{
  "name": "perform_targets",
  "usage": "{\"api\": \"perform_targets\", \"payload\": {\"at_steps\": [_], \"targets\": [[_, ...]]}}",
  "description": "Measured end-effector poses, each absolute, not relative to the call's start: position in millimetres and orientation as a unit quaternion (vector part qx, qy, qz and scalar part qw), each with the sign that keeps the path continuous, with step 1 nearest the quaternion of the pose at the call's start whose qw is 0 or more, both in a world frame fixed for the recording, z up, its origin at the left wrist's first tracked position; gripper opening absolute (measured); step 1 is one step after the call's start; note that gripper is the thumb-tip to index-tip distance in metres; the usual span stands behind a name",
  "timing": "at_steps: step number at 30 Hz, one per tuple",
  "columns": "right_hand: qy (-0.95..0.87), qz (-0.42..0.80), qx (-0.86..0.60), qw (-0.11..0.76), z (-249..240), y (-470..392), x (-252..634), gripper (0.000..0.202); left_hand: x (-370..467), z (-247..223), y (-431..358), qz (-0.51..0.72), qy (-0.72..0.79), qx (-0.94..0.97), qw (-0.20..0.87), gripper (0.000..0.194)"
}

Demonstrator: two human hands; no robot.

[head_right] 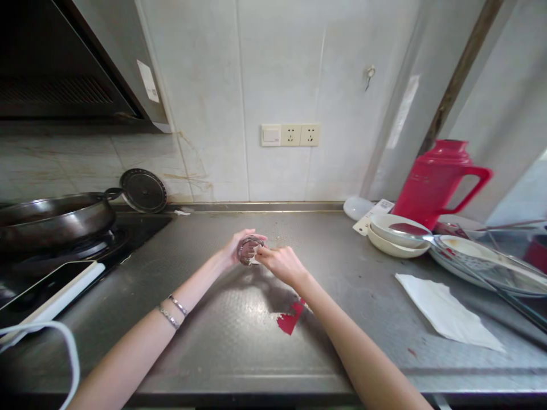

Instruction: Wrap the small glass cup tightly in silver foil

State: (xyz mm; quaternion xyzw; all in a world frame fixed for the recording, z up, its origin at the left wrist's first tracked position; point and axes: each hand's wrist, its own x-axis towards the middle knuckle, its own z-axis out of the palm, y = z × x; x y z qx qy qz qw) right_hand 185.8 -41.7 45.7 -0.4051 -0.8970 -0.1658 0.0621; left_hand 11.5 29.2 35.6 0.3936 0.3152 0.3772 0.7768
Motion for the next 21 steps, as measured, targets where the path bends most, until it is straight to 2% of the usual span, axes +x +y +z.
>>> {"api": "perform_targets", "payload": {"at_steps": [5, 10, 16, 19, 21], "targets": [[-0.856, -0.126, -0.486, 0.121, 42.8, -44.5, 178.4, 0.035, 21.1, 37.3, 25.0, 0.47, 0.295, 0.375, 0.743, 0.024], [-0.815, -0.046, -0.505, 0.278, 25.9, -50.0, 154.3, 0.034, 31.0, 39.1, 17.3, 0.543, 0.242, 0.333, 0.732, 0.022], [-0.771, 0.041, -0.464, 0.434, 7.3, -47.6, 136.4, 0.015, 40.5, 36.9, 8.6, 0.595, 0.254, 0.285, 0.707, 0.021], [-0.768, 0.037, -0.452, 0.452, 5.0, -44.0, 138.4, 0.016, 42.7, 36.8, 8.0, 0.598, 0.247, 0.296, 0.703, 0.021], [-0.787, 0.002, -0.465, 0.404, 8.5, -43.2, 142.9, 0.016, 42.5, 37.6, 9.1, 0.591, 0.232, 0.314, 0.705, 0.023]]}}
